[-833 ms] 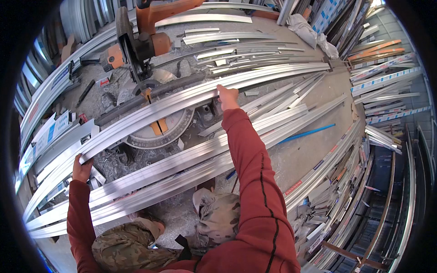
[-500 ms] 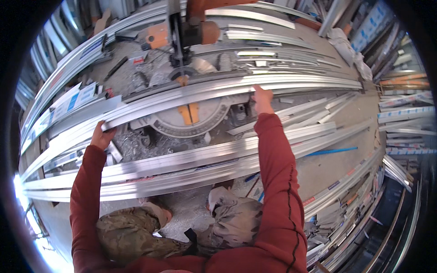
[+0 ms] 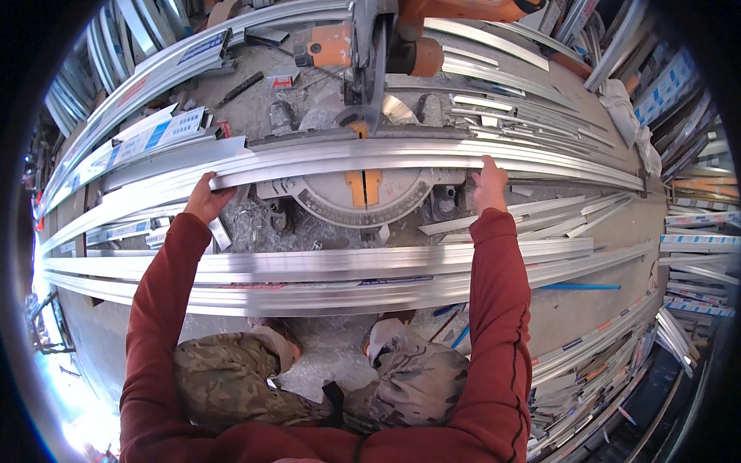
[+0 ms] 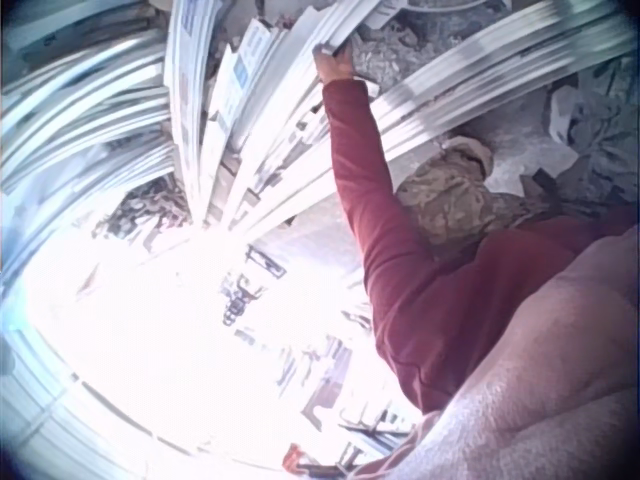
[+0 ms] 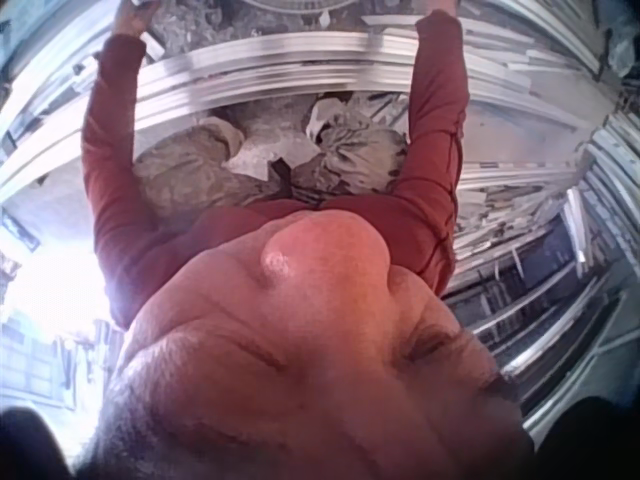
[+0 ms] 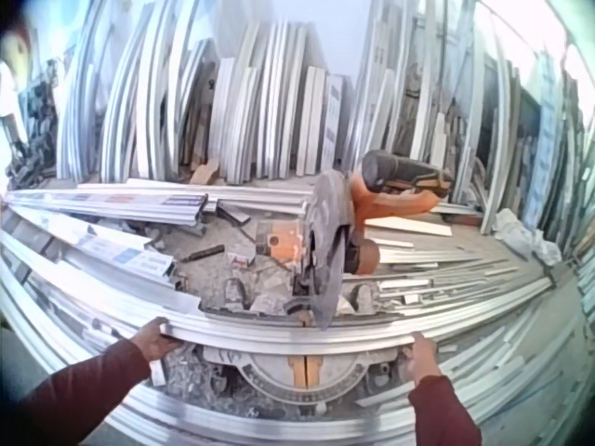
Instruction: The person measures and marks aluminum profiles with a tape measure and marker, then uses a miter saw to cut them to length. The person repeatedly positions the profiles, cuts them, and sets the cut pieces aside.
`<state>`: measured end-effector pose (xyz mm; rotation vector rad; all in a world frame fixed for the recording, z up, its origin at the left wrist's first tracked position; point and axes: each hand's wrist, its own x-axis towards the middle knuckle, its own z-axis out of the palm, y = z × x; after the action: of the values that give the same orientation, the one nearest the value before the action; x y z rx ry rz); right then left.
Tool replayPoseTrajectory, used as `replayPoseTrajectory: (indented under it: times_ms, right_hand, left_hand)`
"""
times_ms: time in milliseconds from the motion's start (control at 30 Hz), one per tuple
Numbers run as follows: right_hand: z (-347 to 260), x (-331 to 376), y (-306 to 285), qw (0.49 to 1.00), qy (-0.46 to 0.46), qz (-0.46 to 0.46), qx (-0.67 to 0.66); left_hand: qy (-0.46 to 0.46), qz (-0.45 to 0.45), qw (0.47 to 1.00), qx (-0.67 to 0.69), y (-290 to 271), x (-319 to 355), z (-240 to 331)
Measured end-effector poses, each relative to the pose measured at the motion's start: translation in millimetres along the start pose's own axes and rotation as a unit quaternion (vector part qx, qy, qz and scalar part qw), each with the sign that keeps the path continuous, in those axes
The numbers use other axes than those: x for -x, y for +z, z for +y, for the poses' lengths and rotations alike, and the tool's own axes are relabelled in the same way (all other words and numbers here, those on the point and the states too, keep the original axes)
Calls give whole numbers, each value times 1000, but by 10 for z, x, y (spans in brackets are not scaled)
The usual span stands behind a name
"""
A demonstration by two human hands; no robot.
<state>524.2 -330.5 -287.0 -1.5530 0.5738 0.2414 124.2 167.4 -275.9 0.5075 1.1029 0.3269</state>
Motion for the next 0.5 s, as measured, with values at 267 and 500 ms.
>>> replayPoseTrajectory:
  times_ms: [267, 500]
  right_hand:
    - [-104, 15, 9, 1000, -8, 3, -29]
    - [74, -509, -429, 869, -182, -215, 407]
  left_hand:
    - [16, -9, 1000, -12, 152, 31, -156]
    - [279, -163, 757, -568, -123, 23, -226]
